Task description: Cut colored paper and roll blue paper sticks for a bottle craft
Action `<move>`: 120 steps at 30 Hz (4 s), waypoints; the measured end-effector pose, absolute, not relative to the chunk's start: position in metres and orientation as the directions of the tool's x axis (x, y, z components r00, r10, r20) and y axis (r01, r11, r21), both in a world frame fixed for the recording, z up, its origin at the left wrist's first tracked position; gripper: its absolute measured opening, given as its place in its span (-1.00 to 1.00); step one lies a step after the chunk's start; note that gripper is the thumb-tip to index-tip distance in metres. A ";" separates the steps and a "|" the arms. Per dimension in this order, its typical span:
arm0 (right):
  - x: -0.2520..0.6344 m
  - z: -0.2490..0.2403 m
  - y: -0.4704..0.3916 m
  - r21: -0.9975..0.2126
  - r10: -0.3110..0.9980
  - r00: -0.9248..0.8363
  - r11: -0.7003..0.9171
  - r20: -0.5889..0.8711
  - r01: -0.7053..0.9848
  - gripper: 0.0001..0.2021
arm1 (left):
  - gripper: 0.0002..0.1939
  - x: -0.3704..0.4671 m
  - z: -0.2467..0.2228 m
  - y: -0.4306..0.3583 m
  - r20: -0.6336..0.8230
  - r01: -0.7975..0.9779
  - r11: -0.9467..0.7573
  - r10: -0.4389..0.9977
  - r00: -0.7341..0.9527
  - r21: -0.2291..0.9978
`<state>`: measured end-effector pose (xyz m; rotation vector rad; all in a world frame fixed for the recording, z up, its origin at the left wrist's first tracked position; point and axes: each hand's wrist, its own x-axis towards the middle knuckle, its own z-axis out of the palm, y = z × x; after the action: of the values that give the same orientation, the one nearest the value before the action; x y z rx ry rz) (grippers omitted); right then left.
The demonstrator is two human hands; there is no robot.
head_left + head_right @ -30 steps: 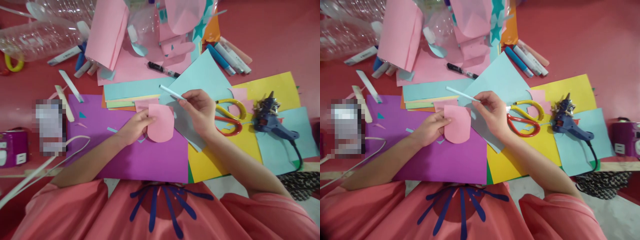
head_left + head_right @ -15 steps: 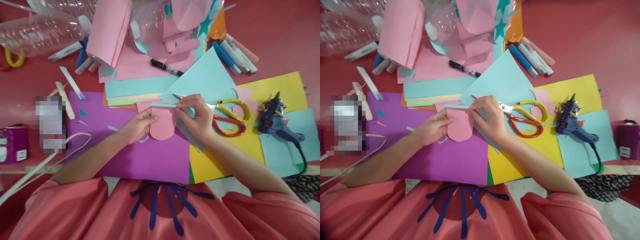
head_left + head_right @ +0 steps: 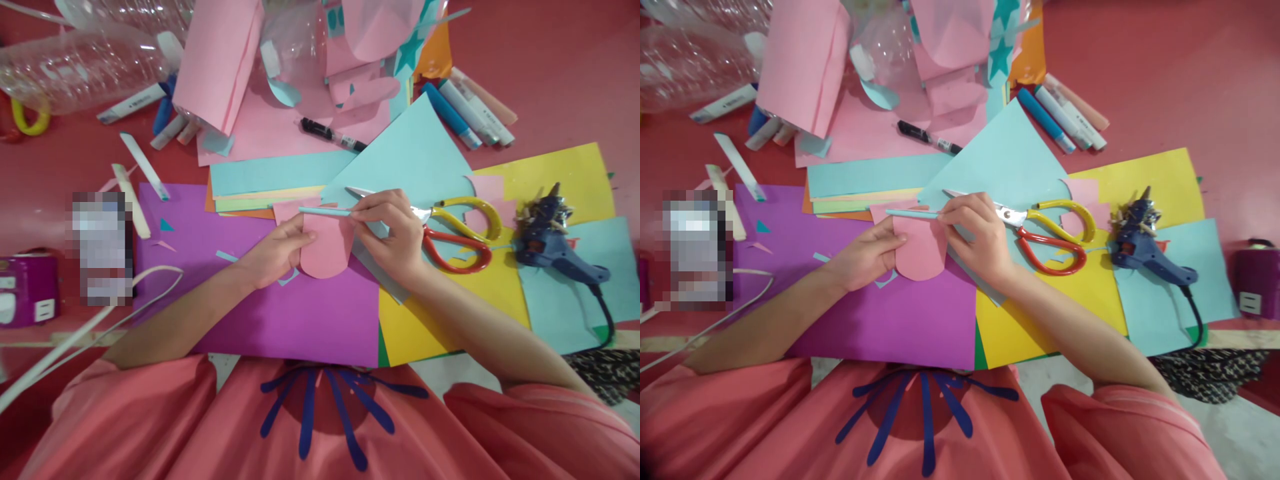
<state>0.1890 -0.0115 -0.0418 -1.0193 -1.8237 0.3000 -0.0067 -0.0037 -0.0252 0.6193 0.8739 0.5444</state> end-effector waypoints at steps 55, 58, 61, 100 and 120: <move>0.185 -0.034 -0.019 -0.987 0.967 -0.246 0.103 0.072 0.119 -0.73 | -0.68 -0.012 -0.018 -0.006 -0.225 0.086 0.209 0.892 0.392 0.974; 0.186 -0.033 -0.019 -0.977 0.948 -0.309 0.134 0.077 0.168 -0.77 | -0.74 -0.013 -0.017 -0.008 -0.210 0.152 0.162 0.898 0.386 0.975; 0.187 -0.032 -0.019 -0.961 0.933 -0.344 0.181 0.101 0.207 -0.81 | -0.84 -0.012 -0.017 -0.009 -0.182 0.188 0.116 0.902 0.391 0.975; 0.186 -0.033 -0.021 -0.974 0.977 -0.207 0.086 0.042 0.211 -0.72 | -0.80 -0.015 -0.022 -0.010 -0.032 0.271 -0.055 0.951 0.307 0.961; 0.188 -0.032 -0.014 -0.995 0.989 -0.138 0.057 0.045 0.081 -0.67 | -0.78 -0.017 -0.025 -0.008 0.029 0.263 -0.089 0.974 0.224 0.961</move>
<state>0.1877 -0.0140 -0.0323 -1.1651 -1.3966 1.2291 -0.0165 -0.0079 -0.0253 1.5496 1.2063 0.9428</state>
